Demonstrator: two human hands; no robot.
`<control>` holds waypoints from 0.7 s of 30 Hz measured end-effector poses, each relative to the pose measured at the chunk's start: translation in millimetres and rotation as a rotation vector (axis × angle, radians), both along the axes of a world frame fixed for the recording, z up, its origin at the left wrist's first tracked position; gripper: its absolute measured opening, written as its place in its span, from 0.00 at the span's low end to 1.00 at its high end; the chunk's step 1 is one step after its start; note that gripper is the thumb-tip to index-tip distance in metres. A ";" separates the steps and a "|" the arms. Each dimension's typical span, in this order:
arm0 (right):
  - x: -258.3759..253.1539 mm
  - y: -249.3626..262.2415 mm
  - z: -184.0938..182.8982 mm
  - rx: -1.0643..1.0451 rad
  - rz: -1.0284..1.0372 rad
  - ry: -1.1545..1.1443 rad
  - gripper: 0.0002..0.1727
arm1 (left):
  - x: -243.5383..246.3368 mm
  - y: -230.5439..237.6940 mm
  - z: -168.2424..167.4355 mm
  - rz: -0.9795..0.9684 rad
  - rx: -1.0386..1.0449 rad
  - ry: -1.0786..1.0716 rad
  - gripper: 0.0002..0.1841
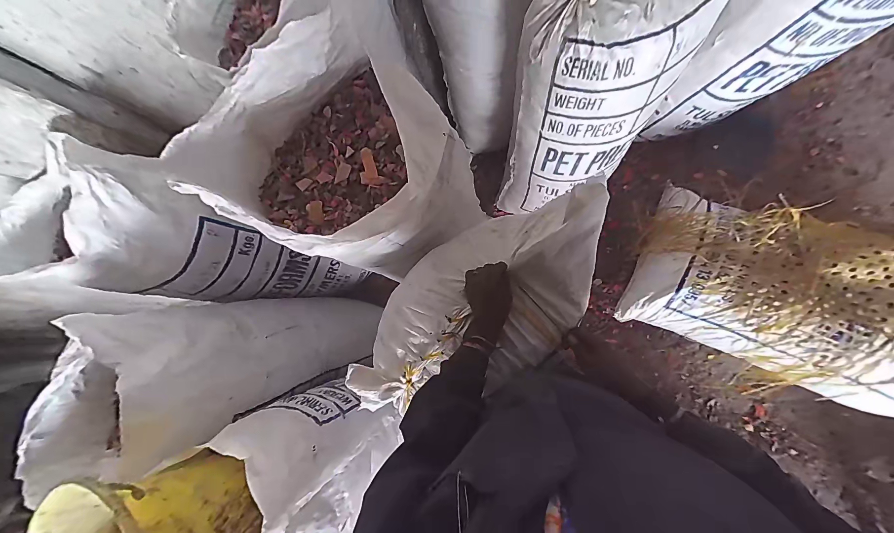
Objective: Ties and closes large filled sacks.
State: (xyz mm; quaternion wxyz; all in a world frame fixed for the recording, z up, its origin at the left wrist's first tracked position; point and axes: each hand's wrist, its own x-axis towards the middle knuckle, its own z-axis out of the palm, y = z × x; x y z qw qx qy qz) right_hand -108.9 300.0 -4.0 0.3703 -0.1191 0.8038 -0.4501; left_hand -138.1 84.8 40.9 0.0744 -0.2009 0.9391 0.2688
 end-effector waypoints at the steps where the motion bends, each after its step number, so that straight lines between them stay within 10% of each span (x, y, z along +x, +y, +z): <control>1: -2.0 -4.8 2.6 0.013 0.008 -0.029 0.20 | 0.7 -0.3 0.5 -0.015 -0.015 -0.001 0.12; 21: -62.8 -84.1 51.2 0.280 0.219 0.310 0.20 | 8.6 -10.2 -20.2 0.000 0.016 0.308 0.10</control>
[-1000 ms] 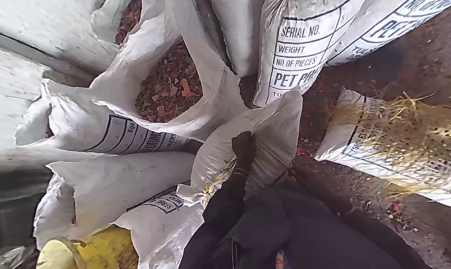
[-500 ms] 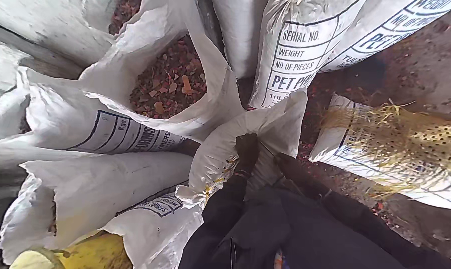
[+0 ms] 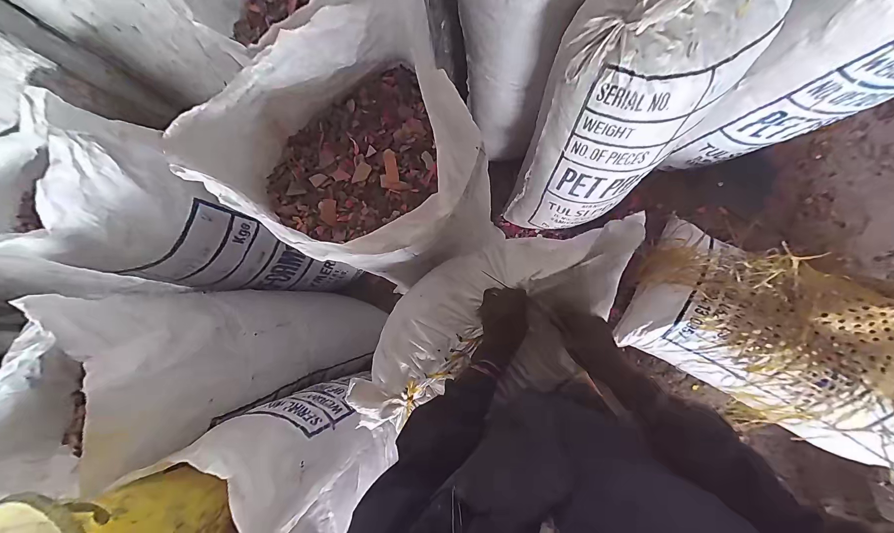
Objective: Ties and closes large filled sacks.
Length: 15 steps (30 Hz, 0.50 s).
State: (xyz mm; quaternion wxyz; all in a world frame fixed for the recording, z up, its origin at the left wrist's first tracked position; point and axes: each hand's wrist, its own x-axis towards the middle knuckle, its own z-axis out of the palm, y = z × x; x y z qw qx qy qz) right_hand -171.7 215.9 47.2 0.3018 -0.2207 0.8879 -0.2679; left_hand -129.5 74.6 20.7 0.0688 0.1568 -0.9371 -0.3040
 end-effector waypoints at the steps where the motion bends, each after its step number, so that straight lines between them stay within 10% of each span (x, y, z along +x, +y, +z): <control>1: -12.6 -19.0 9.4 0.087 0.080 -0.051 0.22 | -0.4 -0.4 4.9 -0.006 0.034 -0.093 0.11; 7: -30.5 -38.1 47.8 0.387 0.368 -0.031 0.22 | -5.6 -4.3 -0.1 -0.055 -0.066 -0.016 0.10; 10: -48.3 -23.4 78.5 0.044 0.335 0.278 0.18 | -2.3 -1.8 -9.1 -0.045 -0.060 0.153 0.09; 15: -109.0 -110.4 37.2 0.246 0.488 0.100 0.21 | 0.2 3.7 -10.3 -0.061 -0.122 0.069 0.10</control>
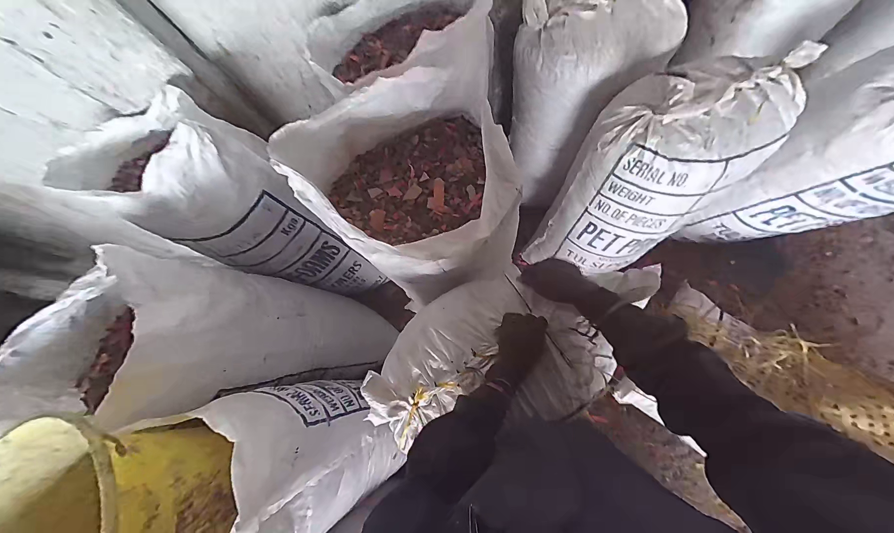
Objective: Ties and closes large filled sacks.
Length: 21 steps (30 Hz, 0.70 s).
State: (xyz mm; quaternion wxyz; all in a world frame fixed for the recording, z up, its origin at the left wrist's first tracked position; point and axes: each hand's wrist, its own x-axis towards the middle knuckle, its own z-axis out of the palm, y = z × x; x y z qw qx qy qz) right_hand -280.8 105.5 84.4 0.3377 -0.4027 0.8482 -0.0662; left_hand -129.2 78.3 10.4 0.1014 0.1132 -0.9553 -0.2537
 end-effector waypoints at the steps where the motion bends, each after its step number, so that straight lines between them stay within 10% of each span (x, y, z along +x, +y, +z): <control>1: -3.8 -13.3 -11.5 0.035 0.065 -0.051 0.22 | -0.9 -0.6 -1.3 0.008 -0.027 0.027 0.09; 11: 10.0 -12.0 -35.7 -0.573 -0.475 -0.847 0.15 | -1.4 0.9 -6.4 0.105 -0.062 0.229 0.06; 16: -34.0 -59.1 -78.5 -0.773 -1.209 -1.018 0.13 | -5.1 -4.1 -15.4 0.107 -0.137 0.201 0.04; 21: -40.3 -58.1 -78.6 -0.845 -1.329 -1.059 0.15 | -11.4 -2.5 -2.8 0.117 -0.100 0.016 0.03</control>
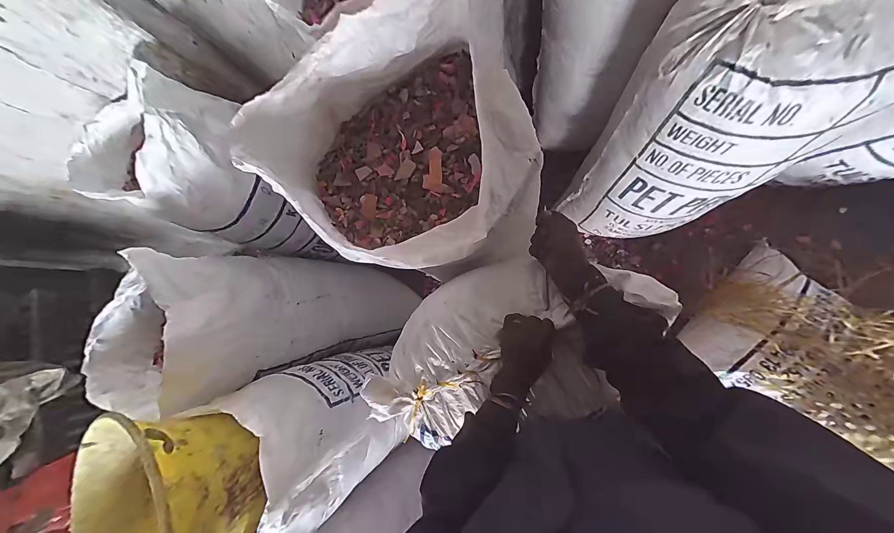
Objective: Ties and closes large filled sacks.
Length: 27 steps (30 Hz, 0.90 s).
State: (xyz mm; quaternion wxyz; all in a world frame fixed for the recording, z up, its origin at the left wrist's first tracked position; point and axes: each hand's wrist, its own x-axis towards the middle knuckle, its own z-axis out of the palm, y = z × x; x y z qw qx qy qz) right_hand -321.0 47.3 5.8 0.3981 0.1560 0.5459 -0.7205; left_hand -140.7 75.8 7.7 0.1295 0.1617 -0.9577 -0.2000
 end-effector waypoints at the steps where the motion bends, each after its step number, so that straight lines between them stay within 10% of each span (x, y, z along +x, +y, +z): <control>1: 2.3 2.2 -4.8 0.031 -0.008 -0.010 0.14 | 2.3 3.9 2.2 0.011 0.028 -0.033 0.04; 7: 2.9 -0.1 8.2 0.048 0.046 0.169 0.12 | 7.0 9.2 -4.9 0.072 -0.019 0.087 0.04; 13: 55.1 64.7 32.6 -0.121 0.617 0.505 0.22 | 13.3 18.0 -8.5 0.069 -0.051 0.122 0.05; 27: 59.4 55.7 8.8 -0.222 0.174 0.059 0.16 | -0.4 8.5 -13.0 0.165 -0.080 0.111 0.04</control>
